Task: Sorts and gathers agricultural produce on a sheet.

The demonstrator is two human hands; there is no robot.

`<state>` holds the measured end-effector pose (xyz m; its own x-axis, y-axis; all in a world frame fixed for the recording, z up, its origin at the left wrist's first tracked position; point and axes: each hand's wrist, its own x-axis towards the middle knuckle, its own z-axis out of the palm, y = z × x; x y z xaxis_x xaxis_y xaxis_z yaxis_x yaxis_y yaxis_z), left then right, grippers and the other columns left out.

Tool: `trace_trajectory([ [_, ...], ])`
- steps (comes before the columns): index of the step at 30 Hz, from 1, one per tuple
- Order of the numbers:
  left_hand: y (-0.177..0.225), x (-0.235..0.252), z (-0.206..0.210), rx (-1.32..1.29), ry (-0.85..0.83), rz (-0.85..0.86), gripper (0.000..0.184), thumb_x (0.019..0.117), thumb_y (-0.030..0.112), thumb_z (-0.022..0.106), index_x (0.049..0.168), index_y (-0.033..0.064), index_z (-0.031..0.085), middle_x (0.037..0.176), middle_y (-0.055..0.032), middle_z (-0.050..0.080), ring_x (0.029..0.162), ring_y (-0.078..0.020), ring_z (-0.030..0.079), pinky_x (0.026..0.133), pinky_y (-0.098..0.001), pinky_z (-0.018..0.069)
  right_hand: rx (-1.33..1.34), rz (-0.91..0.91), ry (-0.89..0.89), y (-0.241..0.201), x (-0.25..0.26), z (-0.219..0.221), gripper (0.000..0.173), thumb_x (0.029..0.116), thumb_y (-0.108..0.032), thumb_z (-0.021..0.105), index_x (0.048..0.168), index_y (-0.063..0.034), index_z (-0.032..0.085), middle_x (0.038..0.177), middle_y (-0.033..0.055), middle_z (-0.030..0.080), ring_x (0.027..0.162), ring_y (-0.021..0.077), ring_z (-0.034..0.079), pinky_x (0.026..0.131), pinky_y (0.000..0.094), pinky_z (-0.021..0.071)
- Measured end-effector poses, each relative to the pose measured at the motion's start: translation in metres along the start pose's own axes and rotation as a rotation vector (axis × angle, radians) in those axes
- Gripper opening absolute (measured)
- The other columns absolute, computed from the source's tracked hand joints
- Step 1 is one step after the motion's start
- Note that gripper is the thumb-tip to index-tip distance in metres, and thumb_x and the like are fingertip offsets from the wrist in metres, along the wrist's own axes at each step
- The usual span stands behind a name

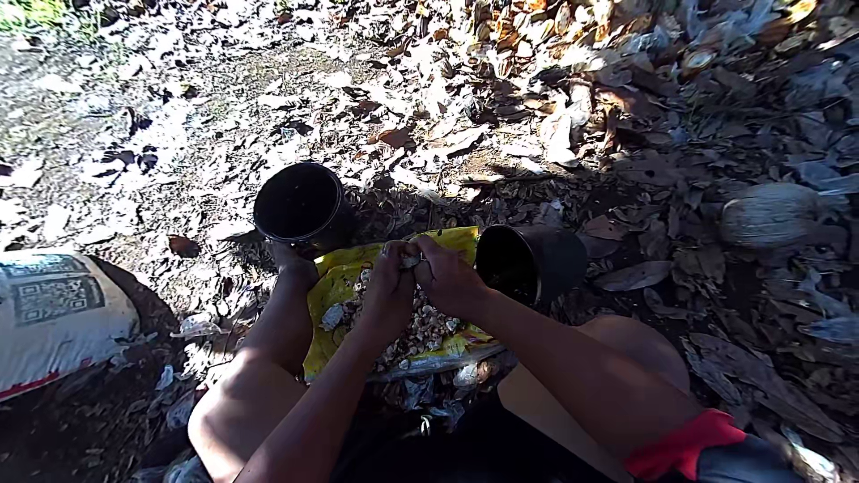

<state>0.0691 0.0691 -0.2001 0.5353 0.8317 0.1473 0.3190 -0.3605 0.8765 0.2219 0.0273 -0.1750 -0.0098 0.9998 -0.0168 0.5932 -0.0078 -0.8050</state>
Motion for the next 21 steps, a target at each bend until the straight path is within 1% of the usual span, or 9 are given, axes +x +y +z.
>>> trace_trajectory([
  [5, -0.003, -0.002, 0.003, -0.027, 0.016, 0.011, 0.024, 0.1036, 0.012, 0.045, 0.127, 0.0125, 0.052, 0.104, -0.0067, 0.061, 0.082, -0.0164, 0.064, 0.070, -0.0374, 0.0565, 0.069, 0.013, 0.036, 0.004, 0.000, 0.004, 0.026, 0.1056, -0.013, 0.045, 0.128, -0.0090, 0.056, 0.085, 0.0109, 0.065, 0.075, 0.0252, 0.066, 0.067, 0.0459, 0.0561],
  [8, -0.002, -0.002, 0.003, -0.033, 0.020, 0.021, 0.025, 0.1030, 0.012, 0.044, 0.127, 0.0121, 0.052, 0.103, -0.0063, 0.062, 0.082, -0.0163, 0.064, 0.070, -0.0371, 0.0564, 0.121, 0.006, 0.065, 0.007, 0.000, 0.005, 0.026, 0.1052, -0.012, 0.045, 0.128, -0.0093, 0.057, 0.081, 0.0103, 0.064, 0.070, 0.0235, 0.064, 0.064, 0.0445, 0.0552],
  [12, -0.002, -0.002, 0.002, -0.046, 0.019, 0.055, 0.023, 0.1032, 0.011, 0.042, 0.124, 0.0114, 0.052, 0.101, -0.0046, 0.062, 0.078, -0.0141, 0.063, 0.068, -0.0343, 0.0561, 0.198, -0.011, 0.104, 0.012, 0.001, 0.008, 0.025, 0.1034, -0.010, 0.044, 0.122, -0.0099, 0.060, 0.084, 0.0093, 0.065, 0.071, 0.0214, 0.064, 0.064, 0.0433, 0.0555],
  [13, -0.002, -0.003, 0.001, -0.061, 0.020, 0.065, 0.023, 0.1030, 0.011, 0.041, 0.123, 0.0109, 0.052, 0.101, -0.0048, 0.062, 0.079, -0.0142, 0.063, 0.068, -0.0344, 0.0565, 0.239, -0.012, 0.109, 0.013, 0.001, 0.008, 0.024, 0.1040, -0.010, 0.043, 0.121, -0.0090, 0.060, 0.086, 0.0095, 0.065, 0.072, 0.0210, 0.065, 0.065, 0.0423, 0.0559],
  [15, -0.001, -0.004, -0.001, -0.114, 0.022, 0.071, 0.025, 0.1014, 0.009, 0.041, 0.123, 0.0110, 0.053, 0.104, -0.0050, 0.062, 0.082, -0.0148, 0.064, 0.071, -0.0349, 0.0577, 0.343, -0.011, 0.109, 0.015, 0.001, 0.007, 0.022, 0.1053, -0.009, 0.042, 0.117, -0.0080, 0.060, 0.088, 0.0095, 0.065, 0.069, 0.0197, 0.063, 0.061, 0.0390, 0.0552],
  [17, 0.003, -0.003, -0.005, -0.191, 0.015, 0.049, 0.025, 0.1009, 0.008, 0.042, 0.122, 0.0124, 0.055, 0.107, -0.0045, 0.062, 0.083, -0.0149, 0.064, 0.071, -0.0343, 0.0577, 0.443, -0.009, 0.079, 0.016, 0.001, 0.004, 0.022, 0.1060, -0.010, 0.038, 0.117, -0.0084, 0.058, 0.085, 0.0101, 0.060, 0.063, 0.0195, 0.058, 0.054, 0.0367, 0.0501],
  [18, 0.005, -0.002, -0.008, -0.240, 0.014, 0.023, 0.026, 0.1004, 0.008, 0.043, 0.122, 0.0137, 0.056, 0.108, -0.0038, 0.063, 0.082, -0.0145, 0.064, 0.070, -0.0330, 0.0571, 0.514, -0.005, 0.049, 0.017, 0.001, 0.002, 0.023, 0.1065, -0.011, 0.036, 0.117, -0.0081, 0.057, 0.080, 0.0105, 0.057, 0.057, 0.0189, 0.054, 0.051, 0.0348, 0.0475],
  [20, 0.007, 0.000, -0.015, -0.317, -0.002, -0.013, 0.025, 0.1000, 0.007, 0.044, 0.120, 0.0157, 0.058, 0.111, -0.0031, 0.064, 0.083, -0.0142, 0.064, 0.071, -0.0311, 0.0562, 0.676, 0.028, -0.034, 0.016, 0.002, -0.003, 0.024, 0.1057, -0.011, 0.035, 0.118, -0.0071, 0.055, 0.071, 0.0112, 0.055, 0.050, 0.0174, 0.052, 0.047, 0.0315, 0.0464],
  [21, 0.007, 0.001, -0.019, -0.313, -0.016, -0.014, 0.026, 0.0996, 0.006, 0.044, 0.118, 0.0160, 0.058, 0.115, -0.0028, 0.064, 0.085, -0.0142, 0.064, 0.071, -0.0308, 0.0560, 0.736, 0.057, -0.077, 0.015, 0.002, -0.005, 0.024, 0.1038, -0.012, 0.035, 0.117, -0.0074, 0.054, 0.070, 0.0112, 0.056, 0.051, 0.0171, 0.053, 0.048, 0.0303, 0.0465],
])
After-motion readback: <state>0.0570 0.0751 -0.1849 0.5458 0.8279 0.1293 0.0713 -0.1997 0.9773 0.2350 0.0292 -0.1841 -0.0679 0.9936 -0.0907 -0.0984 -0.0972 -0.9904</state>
